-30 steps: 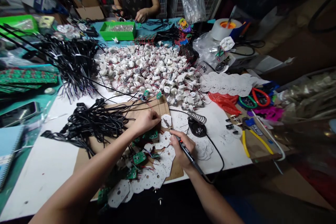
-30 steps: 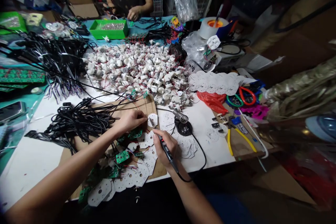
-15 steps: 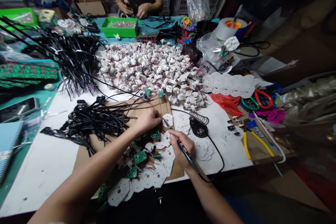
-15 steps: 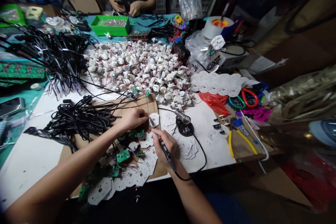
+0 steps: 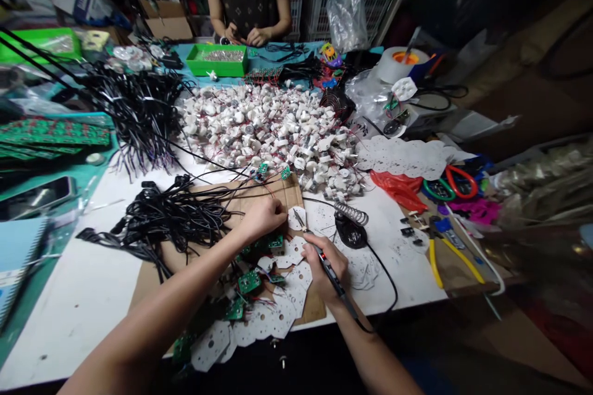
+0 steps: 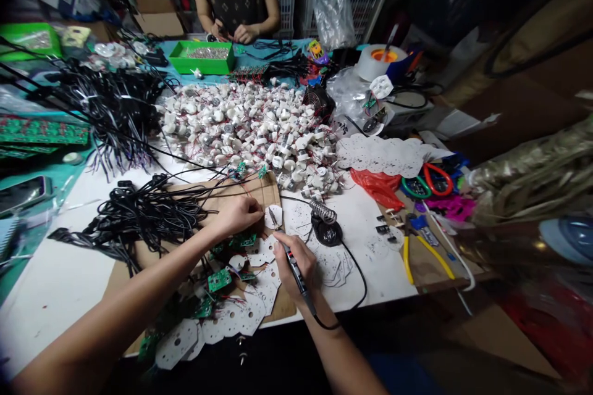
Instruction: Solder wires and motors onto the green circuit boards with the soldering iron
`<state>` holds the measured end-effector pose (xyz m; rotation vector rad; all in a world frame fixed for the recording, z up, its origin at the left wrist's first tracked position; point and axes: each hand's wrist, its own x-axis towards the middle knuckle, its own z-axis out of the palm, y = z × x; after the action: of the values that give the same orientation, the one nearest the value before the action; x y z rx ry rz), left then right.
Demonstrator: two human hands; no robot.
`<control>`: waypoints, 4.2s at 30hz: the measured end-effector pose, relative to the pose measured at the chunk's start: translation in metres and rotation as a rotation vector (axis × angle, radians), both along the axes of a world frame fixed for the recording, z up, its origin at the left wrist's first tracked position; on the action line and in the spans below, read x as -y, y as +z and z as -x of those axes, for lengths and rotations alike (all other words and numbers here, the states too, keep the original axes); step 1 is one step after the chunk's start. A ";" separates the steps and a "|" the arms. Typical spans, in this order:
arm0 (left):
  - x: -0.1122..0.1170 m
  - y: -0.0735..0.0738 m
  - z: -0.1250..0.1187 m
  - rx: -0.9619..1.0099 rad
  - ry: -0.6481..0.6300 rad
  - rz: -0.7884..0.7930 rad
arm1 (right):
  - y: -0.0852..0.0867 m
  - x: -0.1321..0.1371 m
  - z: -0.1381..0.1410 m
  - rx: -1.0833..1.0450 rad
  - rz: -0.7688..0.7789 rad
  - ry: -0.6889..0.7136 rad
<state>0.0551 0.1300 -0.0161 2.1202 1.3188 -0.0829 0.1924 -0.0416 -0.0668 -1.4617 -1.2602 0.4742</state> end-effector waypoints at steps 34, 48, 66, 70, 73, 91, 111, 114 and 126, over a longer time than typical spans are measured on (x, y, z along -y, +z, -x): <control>-0.002 -0.001 -0.001 -0.003 0.018 0.002 | 0.007 -0.009 0.002 0.187 -0.094 0.104; 0.000 -0.002 0.000 -0.005 -0.005 -0.028 | 0.006 -0.002 -0.002 0.107 -0.100 0.009; -0.006 0.026 -0.086 0.004 -0.232 -0.310 | 0.052 0.031 -0.021 0.081 -0.365 -0.270; -0.016 0.016 -0.113 0.016 -0.223 -0.290 | 0.058 0.037 -0.026 0.070 -0.336 -0.304; -0.018 0.008 -0.113 0.082 -0.306 -0.302 | 0.058 0.037 -0.027 0.071 -0.339 -0.312; -0.005 0.031 0.048 0.550 0.216 -0.091 | 0.048 0.026 -0.015 0.068 -0.317 -0.206; -0.003 0.003 0.003 0.088 -0.155 -0.148 | 0.002 0.013 0.000 0.037 -0.009 -0.065; -0.004 0.002 0.002 0.067 -0.136 -0.101 | 0.003 0.010 0.000 0.044 0.008 -0.028; -0.008 0.004 -0.005 -0.011 -0.115 -0.062 | 0.006 0.006 0.002 0.022 0.057 0.007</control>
<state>0.0598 0.1382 -0.0119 2.2500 1.2193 -0.1026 0.1906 -0.0475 -0.0607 -1.5142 -1.2782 0.5035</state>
